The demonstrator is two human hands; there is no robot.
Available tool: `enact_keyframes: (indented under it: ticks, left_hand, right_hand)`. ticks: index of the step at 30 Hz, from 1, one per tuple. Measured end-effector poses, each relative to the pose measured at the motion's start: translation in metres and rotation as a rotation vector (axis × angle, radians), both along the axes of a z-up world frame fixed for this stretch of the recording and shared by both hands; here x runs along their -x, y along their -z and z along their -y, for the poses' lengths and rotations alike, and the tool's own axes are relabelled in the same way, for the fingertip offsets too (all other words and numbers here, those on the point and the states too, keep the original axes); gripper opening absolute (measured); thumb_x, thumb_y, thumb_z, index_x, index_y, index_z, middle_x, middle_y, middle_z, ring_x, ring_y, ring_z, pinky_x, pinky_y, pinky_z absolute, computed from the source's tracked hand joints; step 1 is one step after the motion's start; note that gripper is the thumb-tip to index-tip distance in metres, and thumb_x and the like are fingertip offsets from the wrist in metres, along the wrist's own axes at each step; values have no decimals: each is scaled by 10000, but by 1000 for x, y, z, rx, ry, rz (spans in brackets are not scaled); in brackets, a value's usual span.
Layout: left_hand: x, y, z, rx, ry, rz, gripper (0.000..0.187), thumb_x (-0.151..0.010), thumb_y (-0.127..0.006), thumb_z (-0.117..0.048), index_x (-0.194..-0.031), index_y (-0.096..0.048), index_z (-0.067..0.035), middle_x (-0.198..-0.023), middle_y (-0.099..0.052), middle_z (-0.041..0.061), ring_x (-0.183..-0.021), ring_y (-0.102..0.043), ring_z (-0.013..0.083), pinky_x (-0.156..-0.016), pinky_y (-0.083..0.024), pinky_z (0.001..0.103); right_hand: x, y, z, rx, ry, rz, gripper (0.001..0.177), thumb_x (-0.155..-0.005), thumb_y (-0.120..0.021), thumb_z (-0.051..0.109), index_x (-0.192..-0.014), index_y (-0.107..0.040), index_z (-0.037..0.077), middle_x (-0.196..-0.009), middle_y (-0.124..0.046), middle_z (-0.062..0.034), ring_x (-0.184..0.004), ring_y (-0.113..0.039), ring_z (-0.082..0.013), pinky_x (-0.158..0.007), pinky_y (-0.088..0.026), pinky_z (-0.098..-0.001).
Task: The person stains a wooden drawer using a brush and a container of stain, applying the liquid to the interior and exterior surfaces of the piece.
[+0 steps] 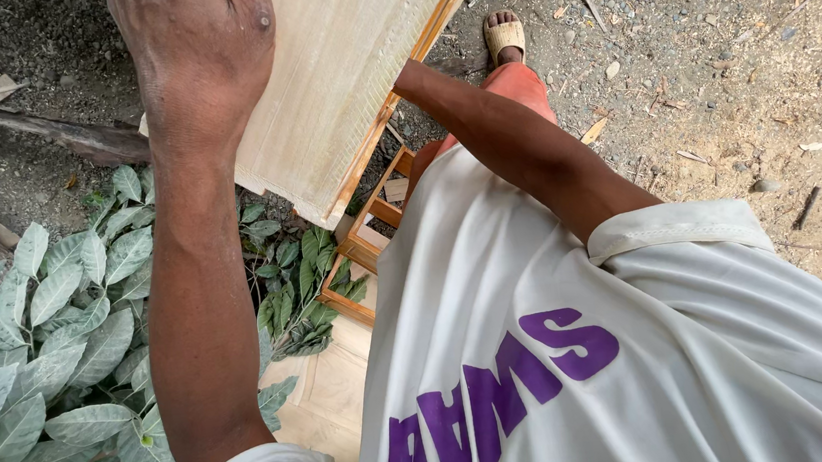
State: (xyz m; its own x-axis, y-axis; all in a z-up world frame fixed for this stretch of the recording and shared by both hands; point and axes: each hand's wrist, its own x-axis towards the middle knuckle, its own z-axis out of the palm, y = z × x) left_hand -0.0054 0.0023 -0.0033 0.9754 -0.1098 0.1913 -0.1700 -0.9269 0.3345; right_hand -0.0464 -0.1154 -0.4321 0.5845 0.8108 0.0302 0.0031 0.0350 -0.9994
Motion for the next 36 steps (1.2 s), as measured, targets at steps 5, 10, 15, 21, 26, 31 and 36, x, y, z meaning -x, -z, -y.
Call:
enact_keyframes:
  ticks: [5,10,15,21,26,31,36]
  left_hand:
    - [-5,5,1,-28,19,56,197,-1164,-480,-220,-1120,-507,-30,-988,-501,94,-920,-572,243,-844,-474,482]
    - [-9,0,4,-13,18,43,266,-1196,-426,-287,-1133,-506,-41,-973,-506,88,-933,-588,226,-835,-496,446]
    - [-17,-18,12,87,-136,-216,493,-1190,-477,-357,-797,-476,-59,-615,-361,40,-545,-451,216,-599,-412,422]
    - [-12,-21,11,83,-57,-126,445,-1198,-425,-330,-858,-469,-46,-673,-395,35,-604,-484,202,-633,-416,397]
    - [-11,-18,9,94,-2,-96,409,-1221,-376,-340,-965,-512,-51,-704,-444,28,-650,-540,167,-637,-453,366]
    - [-14,-22,10,78,-48,-143,402,-1236,-397,-364,-1054,-566,-48,-673,-435,32,-586,-546,150,-630,-486,355]
    - [-13,-28,16,134,-17,-125,382,-1225,-381,-339,-1172,-591,-23,-677,-448,21,-598,-562,140,-603,-472,365]
  right_hand:
    - [-43,1,41,-20,79,-141,527,-1061,-569,468,-1378,-618,50,-1334,-692,-197,-1178,-728,-288,-1003,-616,-484]
    - [-99,-17,87,-221,175,-345,539,-1065,-558,485,-1349,-642,35,-1306,-707,-204,-1147,-748,-290,-976,-636,-493]
    - [-102,-14,87,-432,242,-576,643,-1024,-572,573,-1334,-645,14,-1321,-688,-222,-1168,-735,-312,-994,-630,-522]
    - [-102,15,75,-534,201,-914,767,-889,-668,632,-1329,-657,4,-1343,-676,-221,-1207,-721,-337,-1013,-606,-538]
    - [-88,14,61,-376,166,-602,562,-991,-642,449,-1387,-621,51,-1354,-683,-184,-1200,-720,-287,-995,-615,-497]
    - [-34,-6,28,-161,272,418,423,-1064,-649,249,-1437,-583,59,-1351,-671,-189,-1183,-681,-326,-967,-581,-487]
    - [-30,-31,31,-26,229,-386,419,-970,-672,236,-1344,-608,58,-1244,-716,-170,-1109,-720,-309,-938,-624,-489]
